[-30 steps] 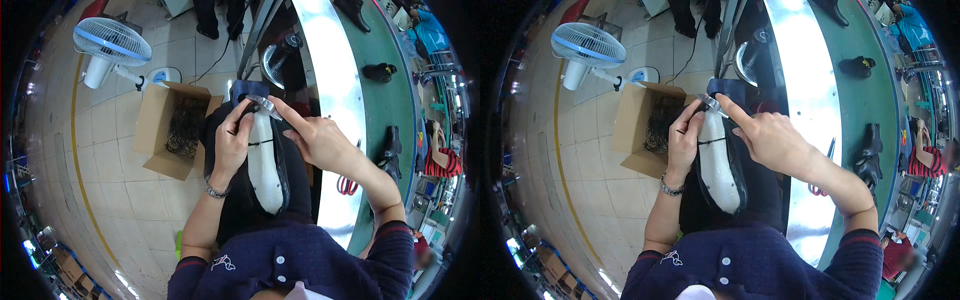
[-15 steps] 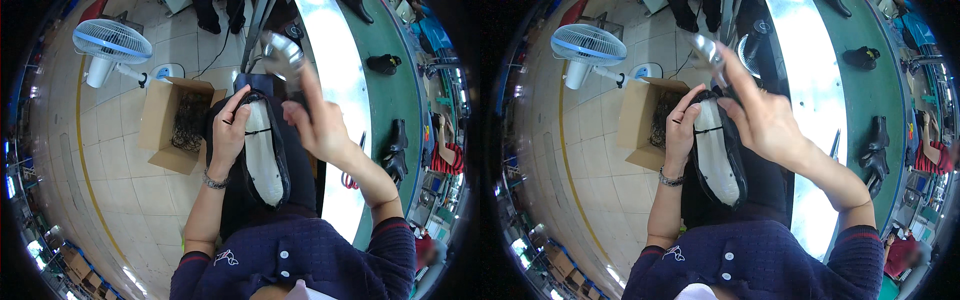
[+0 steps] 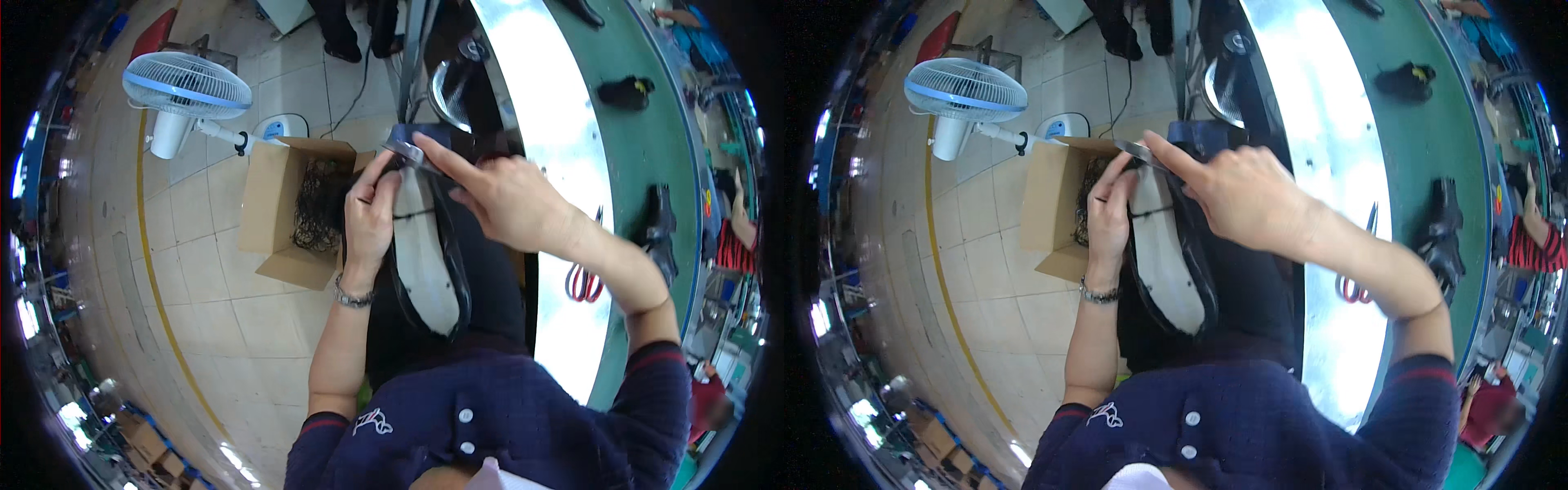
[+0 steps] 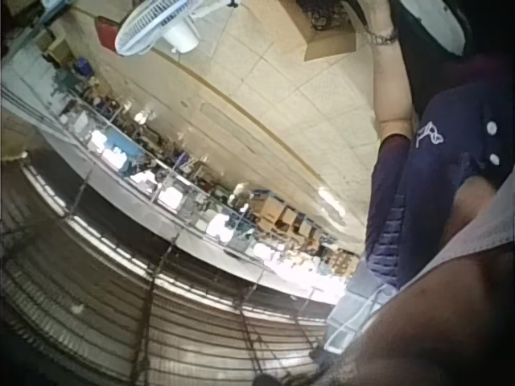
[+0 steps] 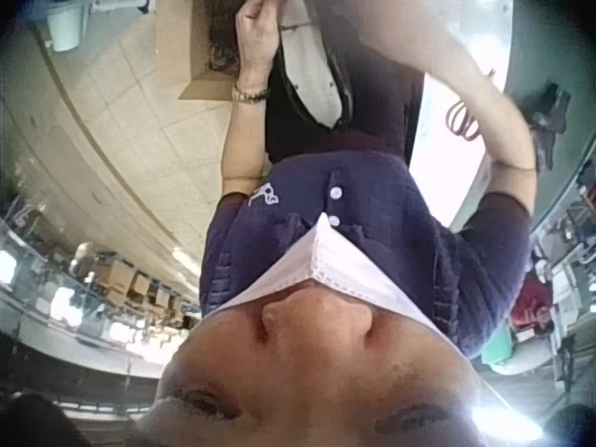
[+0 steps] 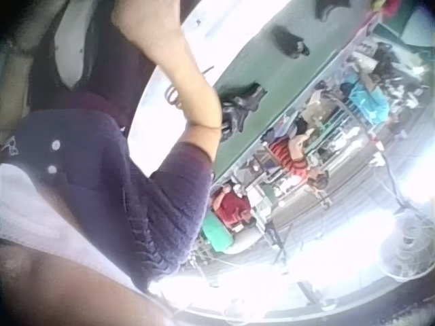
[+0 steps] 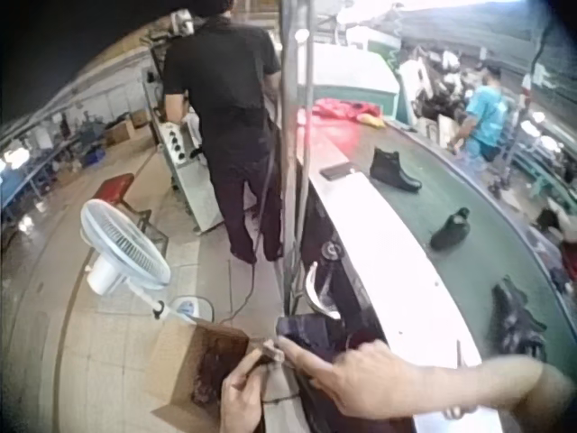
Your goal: Assembling shoe components by fitting the upper to the sole using pliers and glue.
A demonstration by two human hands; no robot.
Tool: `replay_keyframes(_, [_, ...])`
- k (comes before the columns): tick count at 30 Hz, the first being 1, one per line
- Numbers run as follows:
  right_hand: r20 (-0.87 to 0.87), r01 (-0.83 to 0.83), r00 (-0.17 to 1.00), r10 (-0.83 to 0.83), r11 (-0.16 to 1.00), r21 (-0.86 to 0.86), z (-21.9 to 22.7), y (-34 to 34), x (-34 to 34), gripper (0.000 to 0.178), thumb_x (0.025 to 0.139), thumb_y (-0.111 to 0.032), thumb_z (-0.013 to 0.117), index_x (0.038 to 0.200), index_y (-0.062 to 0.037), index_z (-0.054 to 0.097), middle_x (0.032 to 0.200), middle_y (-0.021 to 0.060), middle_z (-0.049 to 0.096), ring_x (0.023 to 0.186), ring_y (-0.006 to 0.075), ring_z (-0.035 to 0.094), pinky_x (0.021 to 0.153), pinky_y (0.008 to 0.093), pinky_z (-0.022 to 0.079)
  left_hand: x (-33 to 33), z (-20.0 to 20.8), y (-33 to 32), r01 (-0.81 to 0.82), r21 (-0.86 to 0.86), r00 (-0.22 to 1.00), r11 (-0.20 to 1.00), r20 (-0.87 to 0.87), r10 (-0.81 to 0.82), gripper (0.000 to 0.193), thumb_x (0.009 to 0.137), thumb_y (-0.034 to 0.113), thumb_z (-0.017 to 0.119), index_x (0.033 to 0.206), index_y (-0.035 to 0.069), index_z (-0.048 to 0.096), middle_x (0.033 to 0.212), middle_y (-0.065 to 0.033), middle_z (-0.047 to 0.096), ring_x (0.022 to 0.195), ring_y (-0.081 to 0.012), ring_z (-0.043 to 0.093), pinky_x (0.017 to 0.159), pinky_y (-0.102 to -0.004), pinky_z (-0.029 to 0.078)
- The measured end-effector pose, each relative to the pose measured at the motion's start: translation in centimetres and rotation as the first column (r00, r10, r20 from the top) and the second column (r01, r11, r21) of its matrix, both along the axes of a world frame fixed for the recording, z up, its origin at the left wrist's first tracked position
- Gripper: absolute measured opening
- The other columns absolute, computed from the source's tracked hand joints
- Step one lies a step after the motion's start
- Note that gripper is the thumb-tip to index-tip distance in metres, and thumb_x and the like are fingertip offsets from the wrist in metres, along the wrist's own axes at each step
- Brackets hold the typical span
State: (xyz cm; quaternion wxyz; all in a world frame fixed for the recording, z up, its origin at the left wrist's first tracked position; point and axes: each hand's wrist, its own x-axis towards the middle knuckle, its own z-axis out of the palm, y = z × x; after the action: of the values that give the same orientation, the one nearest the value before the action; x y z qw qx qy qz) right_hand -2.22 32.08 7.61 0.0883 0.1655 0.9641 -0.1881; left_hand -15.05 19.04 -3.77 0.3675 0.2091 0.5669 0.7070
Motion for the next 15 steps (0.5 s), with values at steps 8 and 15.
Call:
replay_keyframes(8, [0.030,-0.040,0.999,0.040,0.999,-0.006,-1.2,0.0,-0.2,0.074,0.089,-0.009,0.060,0.152,-0.0158,0.021,0.057,0.0143,0.059,0.052,0.0289,0.064,0.044,0.0355,0.047,-0.3,0.3,0.0,0.059,-0.001,0.998,0.998,0.038,-0.059,0.034,0.097,0.009,0.054,0.128,-0.003,0.058,0.109,-0.0042,0.065,0.095,-0.0043,0.057,0.083,-0.0184,0.044])
replay_keyframes(15, [-0.201,0.555,0.740,-0.642,0.751,-0.358,-3.2,0.0,7.3,0.062,0.093,-0.011,0.058,0.149,-0.0154,0.030,0.081,0.0215,0.070,0.070,0.0376,0.069,0.068,0.0446,0.054,-1.5,2.0,1.6,0.158,-0.187,0.987,0.970,-0.004,-0.161,0.027,0.095,0.018,0.061,0.114,0.001,0.067,0.107,-0.0024,0.068,0.093,-0.0070,0.059,0.084,-0.0216,0.045])
